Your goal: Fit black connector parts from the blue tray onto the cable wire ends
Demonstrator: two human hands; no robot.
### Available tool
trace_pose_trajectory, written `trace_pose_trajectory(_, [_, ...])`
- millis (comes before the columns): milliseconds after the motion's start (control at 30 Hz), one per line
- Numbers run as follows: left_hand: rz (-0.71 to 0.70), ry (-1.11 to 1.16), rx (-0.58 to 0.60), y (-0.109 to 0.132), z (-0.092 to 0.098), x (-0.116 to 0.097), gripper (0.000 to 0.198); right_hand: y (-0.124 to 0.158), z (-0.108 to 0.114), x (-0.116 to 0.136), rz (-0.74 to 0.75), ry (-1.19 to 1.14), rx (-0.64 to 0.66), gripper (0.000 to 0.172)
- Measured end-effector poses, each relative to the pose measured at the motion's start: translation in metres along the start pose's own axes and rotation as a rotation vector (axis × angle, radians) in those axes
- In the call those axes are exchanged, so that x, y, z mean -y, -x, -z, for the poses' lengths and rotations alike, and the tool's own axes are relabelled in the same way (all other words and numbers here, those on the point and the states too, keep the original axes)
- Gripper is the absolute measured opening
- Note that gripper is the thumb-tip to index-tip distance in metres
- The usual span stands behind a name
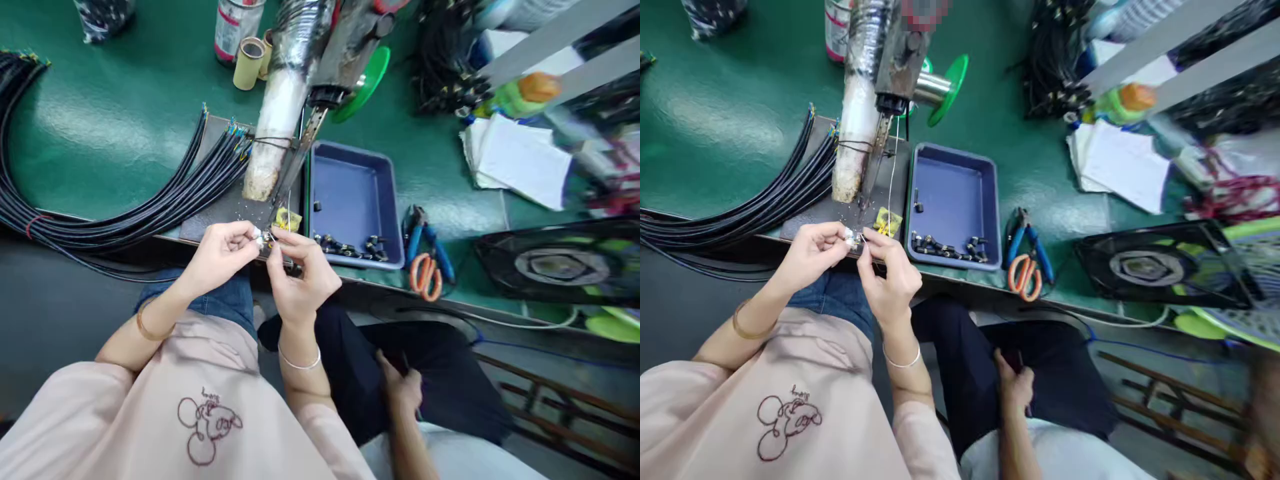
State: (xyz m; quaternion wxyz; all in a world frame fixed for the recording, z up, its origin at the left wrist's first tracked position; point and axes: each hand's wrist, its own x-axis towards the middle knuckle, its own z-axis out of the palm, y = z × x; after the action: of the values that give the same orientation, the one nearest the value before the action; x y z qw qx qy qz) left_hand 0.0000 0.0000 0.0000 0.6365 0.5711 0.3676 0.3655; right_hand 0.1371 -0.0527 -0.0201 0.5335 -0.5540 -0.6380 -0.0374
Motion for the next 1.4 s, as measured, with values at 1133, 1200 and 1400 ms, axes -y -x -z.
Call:
trace_pose_trajectory(1133, [-0.005, 0.004, -0.060, -0.014, -0.001, -0.017, 0.013, -0.026, 0.008, 0.005, 0.062, 0.051, 0.110, 0.016])
trace_pose_trajectory(1200, [-0.010, 0.001, -0.059, -0.014, -0.001, -0.018, 0.013, -0.028, 0.009, 0.007, 0.069, 0.063, 0.121, 0.016])
trace_pose_trajectory(1400, [0.007, -0.011, -0.030, -0.013, 0.001, -0.017, 0.013, -0.030, 0.012, 0.008, 0.087, 0.096, 0.145, 0.016])
